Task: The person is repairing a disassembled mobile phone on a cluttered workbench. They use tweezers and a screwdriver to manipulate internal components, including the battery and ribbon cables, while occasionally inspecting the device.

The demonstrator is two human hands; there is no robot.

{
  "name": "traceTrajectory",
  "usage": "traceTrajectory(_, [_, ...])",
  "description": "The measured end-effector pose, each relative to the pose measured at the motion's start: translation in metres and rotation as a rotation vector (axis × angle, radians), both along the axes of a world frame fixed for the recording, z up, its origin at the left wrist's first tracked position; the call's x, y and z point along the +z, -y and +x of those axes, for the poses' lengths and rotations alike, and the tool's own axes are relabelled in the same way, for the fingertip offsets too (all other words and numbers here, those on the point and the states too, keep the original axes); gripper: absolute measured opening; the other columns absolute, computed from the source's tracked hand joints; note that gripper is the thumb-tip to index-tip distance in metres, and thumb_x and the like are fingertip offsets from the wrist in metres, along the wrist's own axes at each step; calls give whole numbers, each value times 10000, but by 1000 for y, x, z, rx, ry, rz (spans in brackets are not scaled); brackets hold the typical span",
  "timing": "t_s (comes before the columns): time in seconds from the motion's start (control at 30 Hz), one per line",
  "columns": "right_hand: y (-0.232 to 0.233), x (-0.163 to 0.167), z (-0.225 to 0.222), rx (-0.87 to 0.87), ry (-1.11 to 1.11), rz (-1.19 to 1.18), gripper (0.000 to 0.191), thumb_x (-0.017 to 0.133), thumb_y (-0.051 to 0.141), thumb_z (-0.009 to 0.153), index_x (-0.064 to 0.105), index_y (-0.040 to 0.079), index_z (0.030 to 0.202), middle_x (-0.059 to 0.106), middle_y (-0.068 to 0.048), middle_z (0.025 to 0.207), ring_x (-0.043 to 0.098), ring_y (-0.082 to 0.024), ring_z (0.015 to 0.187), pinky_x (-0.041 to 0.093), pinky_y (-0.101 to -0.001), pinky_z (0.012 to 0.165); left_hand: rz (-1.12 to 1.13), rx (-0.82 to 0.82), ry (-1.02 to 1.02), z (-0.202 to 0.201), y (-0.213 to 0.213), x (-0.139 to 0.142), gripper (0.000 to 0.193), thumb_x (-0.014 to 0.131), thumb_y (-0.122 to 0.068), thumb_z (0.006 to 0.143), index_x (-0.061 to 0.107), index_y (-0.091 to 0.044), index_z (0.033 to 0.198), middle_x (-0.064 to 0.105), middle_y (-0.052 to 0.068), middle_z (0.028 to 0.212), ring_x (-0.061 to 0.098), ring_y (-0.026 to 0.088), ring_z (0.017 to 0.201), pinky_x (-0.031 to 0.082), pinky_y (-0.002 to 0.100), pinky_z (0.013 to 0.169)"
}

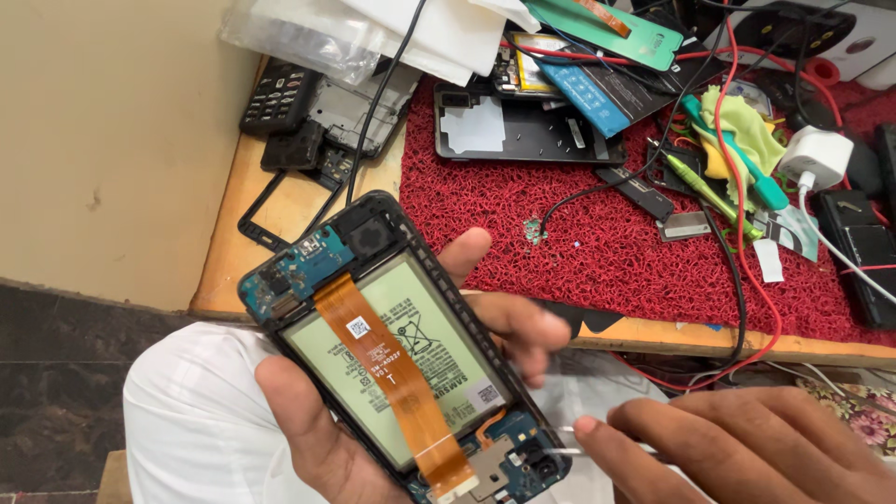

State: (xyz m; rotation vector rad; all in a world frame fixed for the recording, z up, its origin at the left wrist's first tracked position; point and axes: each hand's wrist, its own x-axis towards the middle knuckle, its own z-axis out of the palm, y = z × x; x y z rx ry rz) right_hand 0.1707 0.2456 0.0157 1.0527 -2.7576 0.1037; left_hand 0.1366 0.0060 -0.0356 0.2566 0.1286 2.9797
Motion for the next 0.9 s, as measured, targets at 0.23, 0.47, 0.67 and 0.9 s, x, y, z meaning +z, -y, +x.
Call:
traceTrajectory(0.23, [-4, -10, 1, -2, -20, -35, 373, 779, 319, 794, 745, 306, 1166, 707, 93, 1036, 679, -136, 883, 519, -371, 798, 59, 96, 10, -4, -15, -4, 1154, 419, -755, 941, 347, 218, 1557, 641, 412, 1065, 658, 347, 942, 555, 366, 817])
traceTrajectory(0.47, [-1, -8, 2, -35, -46, 15, 368, 766, 327, 822, 731, 301, 1188, 704, 74, 1064, 672, -144, 910, 516, -397, 822, 39, 13, 2, -4, -12, 1, 1121, 410, -725, 933, 339, 205, 1555, 639, 399, 1113, 649, 337, 980, 553, 381, 873])
traceTrajectory(0.67, [-4, -3, 0, 41, -99, 93, 410, 690, 336, 862, 708, 298, 1270, 706, 31, 1127, 673, -160, 941, 514, -409, 828, -33, 0, 48, -2, -11, 5, 1093, 398, -694, 989, 329, 227, 1572, 641, 385, 1144, 663, 355, 1053, 556, 383, 932])
traceTrajectory(0.9, [-5, -5, -4, 99, -106, 152, 417, 626, 338, 913, 681, 281, 1322, 710, 30, 1158, 672, -157, 951, 505, -400, 790, -108, -126, 103, -4, -3, 2, 1078, 312, -713, 1002, 345, 190, 1591, 635, 360, 1193, 672, 311, 1070, 565, 377, 969])
